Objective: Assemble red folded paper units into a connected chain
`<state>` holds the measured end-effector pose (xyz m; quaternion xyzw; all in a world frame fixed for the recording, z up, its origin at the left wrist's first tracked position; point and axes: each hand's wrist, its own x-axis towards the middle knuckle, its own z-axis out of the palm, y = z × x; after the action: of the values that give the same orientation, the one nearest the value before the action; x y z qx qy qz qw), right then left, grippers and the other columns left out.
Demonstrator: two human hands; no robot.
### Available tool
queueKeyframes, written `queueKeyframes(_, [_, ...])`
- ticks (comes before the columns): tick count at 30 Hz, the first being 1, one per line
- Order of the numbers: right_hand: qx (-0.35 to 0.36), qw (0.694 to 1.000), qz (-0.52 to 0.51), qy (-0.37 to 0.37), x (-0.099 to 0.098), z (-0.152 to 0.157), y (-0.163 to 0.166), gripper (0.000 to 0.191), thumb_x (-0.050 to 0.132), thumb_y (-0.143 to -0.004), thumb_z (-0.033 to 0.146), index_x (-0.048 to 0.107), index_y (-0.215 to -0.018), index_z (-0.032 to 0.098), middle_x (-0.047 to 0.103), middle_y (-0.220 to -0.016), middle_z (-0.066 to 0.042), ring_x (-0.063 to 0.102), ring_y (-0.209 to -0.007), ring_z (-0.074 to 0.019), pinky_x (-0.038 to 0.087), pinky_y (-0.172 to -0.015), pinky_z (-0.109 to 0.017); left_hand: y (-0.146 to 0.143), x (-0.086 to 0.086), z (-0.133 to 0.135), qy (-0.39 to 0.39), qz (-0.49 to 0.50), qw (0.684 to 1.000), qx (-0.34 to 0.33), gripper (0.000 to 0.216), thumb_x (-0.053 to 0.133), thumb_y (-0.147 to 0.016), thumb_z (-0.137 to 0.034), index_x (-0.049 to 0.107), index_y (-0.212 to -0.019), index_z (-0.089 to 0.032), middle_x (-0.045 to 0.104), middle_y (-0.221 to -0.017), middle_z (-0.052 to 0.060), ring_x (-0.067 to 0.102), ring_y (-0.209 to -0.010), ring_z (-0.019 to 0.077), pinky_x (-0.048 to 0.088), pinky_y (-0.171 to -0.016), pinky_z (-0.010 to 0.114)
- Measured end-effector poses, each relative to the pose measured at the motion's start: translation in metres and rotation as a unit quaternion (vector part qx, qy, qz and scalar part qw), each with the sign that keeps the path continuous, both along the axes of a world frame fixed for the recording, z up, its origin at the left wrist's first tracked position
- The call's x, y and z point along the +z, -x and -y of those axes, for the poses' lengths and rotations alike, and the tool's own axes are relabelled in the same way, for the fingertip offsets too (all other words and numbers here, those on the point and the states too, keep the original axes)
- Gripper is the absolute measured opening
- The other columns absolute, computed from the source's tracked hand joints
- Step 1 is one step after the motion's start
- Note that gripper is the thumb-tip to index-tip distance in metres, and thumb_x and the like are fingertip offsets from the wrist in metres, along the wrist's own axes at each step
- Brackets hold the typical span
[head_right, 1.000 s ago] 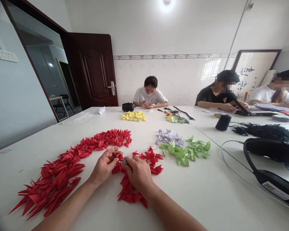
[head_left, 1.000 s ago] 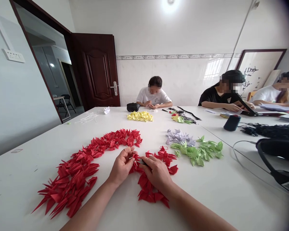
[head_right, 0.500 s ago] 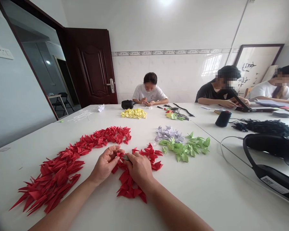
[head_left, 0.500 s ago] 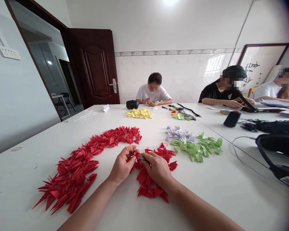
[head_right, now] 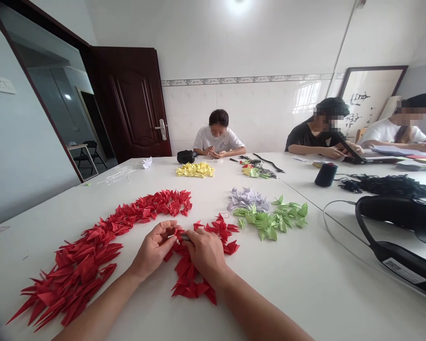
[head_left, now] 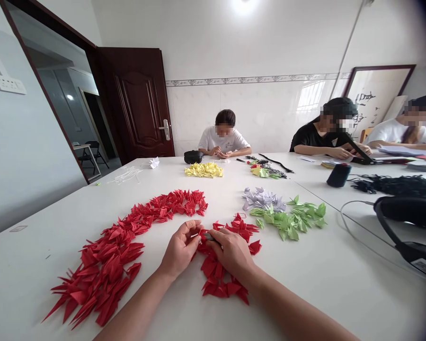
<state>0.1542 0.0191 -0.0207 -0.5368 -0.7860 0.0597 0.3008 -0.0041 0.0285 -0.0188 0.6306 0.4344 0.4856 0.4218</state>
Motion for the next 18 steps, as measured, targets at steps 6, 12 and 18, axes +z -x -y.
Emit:
queueKeyframes(6, [-0.012,1.0,-0.01,-0.001,0.0004,-0.0003,-0.0004,0.022,0.044,-0.086,0.031,0.063,-0.096,0.025,0.062,-0.081,-0.002,0.056,-0.071,-0.0139,0.031,-0.054,-0.021,0.0023,-0.0017,0.0002,-0.015,-0.025,0.999,0.015,0.034,0.054,-0.075,-0.025,0.05,-0.108,-0.019,0.059,-0.105,0.008,0.056,-0.102,0.0185,0.048,-0.085,0.033])
queueKeyframes(12, [-0.01,0.999,-0.032,-0.006,0.0015,0.0001,-0.0005,0.02,0.045,-0.086,0.03,0.063,-0.091,0.023,0.062,-0.08,-0.002,0.056,-0.071,-0.0133,0.033,-0.056,-0.021,0.0016,0.0019,0.002,-0.023,-0.035,0.999,0.034,0.033,0.055,-0.074,-0.026,0.052,-0.106,-0.018,0.061,-0.102,0.007,0.058,-0.096,0.0179,0.05,-0.082,0.032])
queueKeyframes(18, [-0.007,0.998,-0.063,-0.018,-0.0014,-0.0031,-0.0022,0.021,0.045,-0.086,0.03,0.064,-0.094,0.024,0.063,-0.08,-0.002,0.056,-0.071,-0.0136,0.036,-0.059,-0.021,-0.0006,0.008,0.0037,-0.039,-0.051,0.996,0.059,0.03,0.055,-0.074,-0.029,0.055,-0.102,-0.019,0.062,-0.101,0.006,0.06,-0.092,0.0173,0.052,-0.078,0.03])
